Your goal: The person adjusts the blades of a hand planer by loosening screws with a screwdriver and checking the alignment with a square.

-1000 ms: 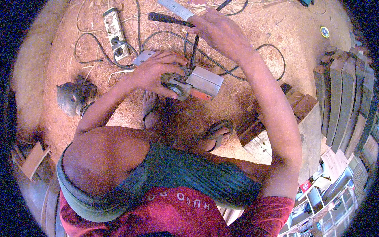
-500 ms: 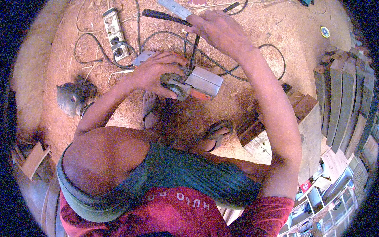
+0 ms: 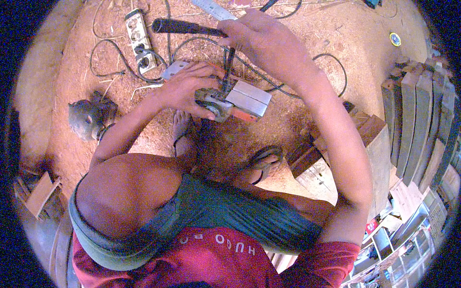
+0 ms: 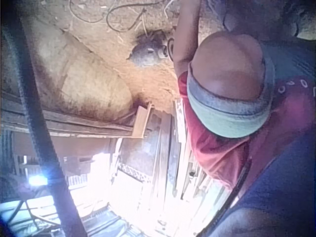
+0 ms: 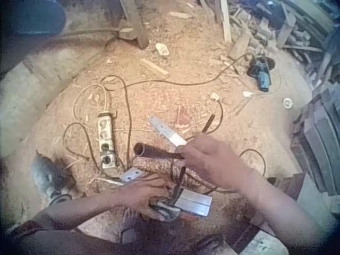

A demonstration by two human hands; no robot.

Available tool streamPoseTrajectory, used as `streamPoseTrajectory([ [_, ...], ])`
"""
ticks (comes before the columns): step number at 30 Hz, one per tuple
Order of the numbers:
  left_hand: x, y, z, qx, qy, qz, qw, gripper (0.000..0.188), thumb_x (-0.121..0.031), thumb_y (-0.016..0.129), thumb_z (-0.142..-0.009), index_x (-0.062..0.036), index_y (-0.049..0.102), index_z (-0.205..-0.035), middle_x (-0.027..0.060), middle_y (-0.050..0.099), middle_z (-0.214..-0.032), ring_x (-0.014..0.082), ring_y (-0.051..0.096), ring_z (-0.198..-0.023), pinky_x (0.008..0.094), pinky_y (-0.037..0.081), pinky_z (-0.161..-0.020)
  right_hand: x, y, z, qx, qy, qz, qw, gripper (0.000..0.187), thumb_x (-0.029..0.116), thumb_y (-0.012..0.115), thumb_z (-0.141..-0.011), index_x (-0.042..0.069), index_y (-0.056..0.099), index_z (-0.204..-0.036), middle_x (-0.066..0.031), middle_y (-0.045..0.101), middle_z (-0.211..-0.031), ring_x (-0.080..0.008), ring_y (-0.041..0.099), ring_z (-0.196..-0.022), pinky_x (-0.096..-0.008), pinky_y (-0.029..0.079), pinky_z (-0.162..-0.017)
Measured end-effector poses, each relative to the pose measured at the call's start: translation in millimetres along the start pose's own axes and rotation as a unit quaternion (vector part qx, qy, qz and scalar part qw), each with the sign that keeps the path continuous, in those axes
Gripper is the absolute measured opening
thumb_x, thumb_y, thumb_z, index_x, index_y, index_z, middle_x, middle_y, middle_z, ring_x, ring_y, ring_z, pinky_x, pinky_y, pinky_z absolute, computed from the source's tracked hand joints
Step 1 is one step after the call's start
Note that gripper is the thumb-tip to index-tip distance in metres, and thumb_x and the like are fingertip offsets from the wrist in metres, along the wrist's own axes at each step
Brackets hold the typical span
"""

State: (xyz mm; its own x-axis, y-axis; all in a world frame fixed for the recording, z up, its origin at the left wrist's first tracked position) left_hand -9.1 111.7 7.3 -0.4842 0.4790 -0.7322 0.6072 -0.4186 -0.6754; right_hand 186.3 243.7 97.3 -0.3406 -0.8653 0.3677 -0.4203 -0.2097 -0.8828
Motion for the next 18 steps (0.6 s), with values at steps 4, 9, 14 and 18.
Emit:
streamPoseTrajectory([
  [4,0.1,0.5,1.8,0.012,-0.017,-0.006,1.000,0.067,-0.053,0.092,-0.065,-0.0099,0.076,-0.114,0.0067,0.065,-0.137,0.0318,0.057,-0.129,0.0479,0.045,-0.106,7.5,3.0,0.7,0.012,-0.021,-0.009,1.000,0.030,0.020,0.077,-0.093,0.008,0.070,-0.120,-0.0136,0.072,-0.108,-0.0402,0.070,-0.111,-0.0494,0.055,-0.108],
  [9,1.0,1.5,1.1,0.015,-0.016,-0.008,1.000,0.068,-0.053,0.092,-0.064,-0.0102,0.076,-0.115,0.0060,0.065,-0.138,0.0313,0.058,-0.129,0.0477,0.046,-0.105,7.5,5.5,2.9,0.014,-0.021,-0.028,0.999,0.031,0.020,0.077,-0.092,0.008,0.070,-0.120,-0.0141,0.071,-0.105,-0.0399,0.069,-0.107,-0.0484,0.055,-0.107],
  [14,-0.8,-0.6,0.0,0.020,-0.017,-0.002,1.000,0.067,-0.052,0.092,-0.064,-0.0106,0.076,-0.114,0.0059,0.065,-0.136,0.0314,0.058,-0.129,0.0478,0.046,-0.104,8.1,6.5,4.1,0.011,-0.021,-0.019,1.000,0.031,0.020,0.078,-0.092,0.009,0.071,-0.120,-0.0143,0.069,-0.104,-0.0377,0.069,-0.110,-0.0475,0.057,-0.098],
  [18,-1.0,0.4,0.7,0.029,-0.016,-0.001,0.999,0.068,-0.052,0.093,-0.065,-0.0076,0.073,-0.113,0.0125,0.062,-0.137,0.0383,0.056,-0.130,0.0495,0.047,-0.109,11.0,5.8,-0.5,0.003,-0.032,-0.011,0.999,0.031,0.022,0.078,-0.092,0.009,0.071,-0.119,-0.0139,0.069,-0.101,-0.0359,0.069,-0.103,-0.0472,0.056,-0.089],
])
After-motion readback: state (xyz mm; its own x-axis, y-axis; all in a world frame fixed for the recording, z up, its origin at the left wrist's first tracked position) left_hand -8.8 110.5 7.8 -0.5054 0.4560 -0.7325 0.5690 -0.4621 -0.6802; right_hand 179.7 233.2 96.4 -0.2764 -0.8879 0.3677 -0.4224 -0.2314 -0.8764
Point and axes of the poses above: each hand's wrist, its own z-axis away from the middle knuckle, its own y-axis out of the palm, x = y × z, the point moved 3 cm from there along -z, towards the middle knuckle
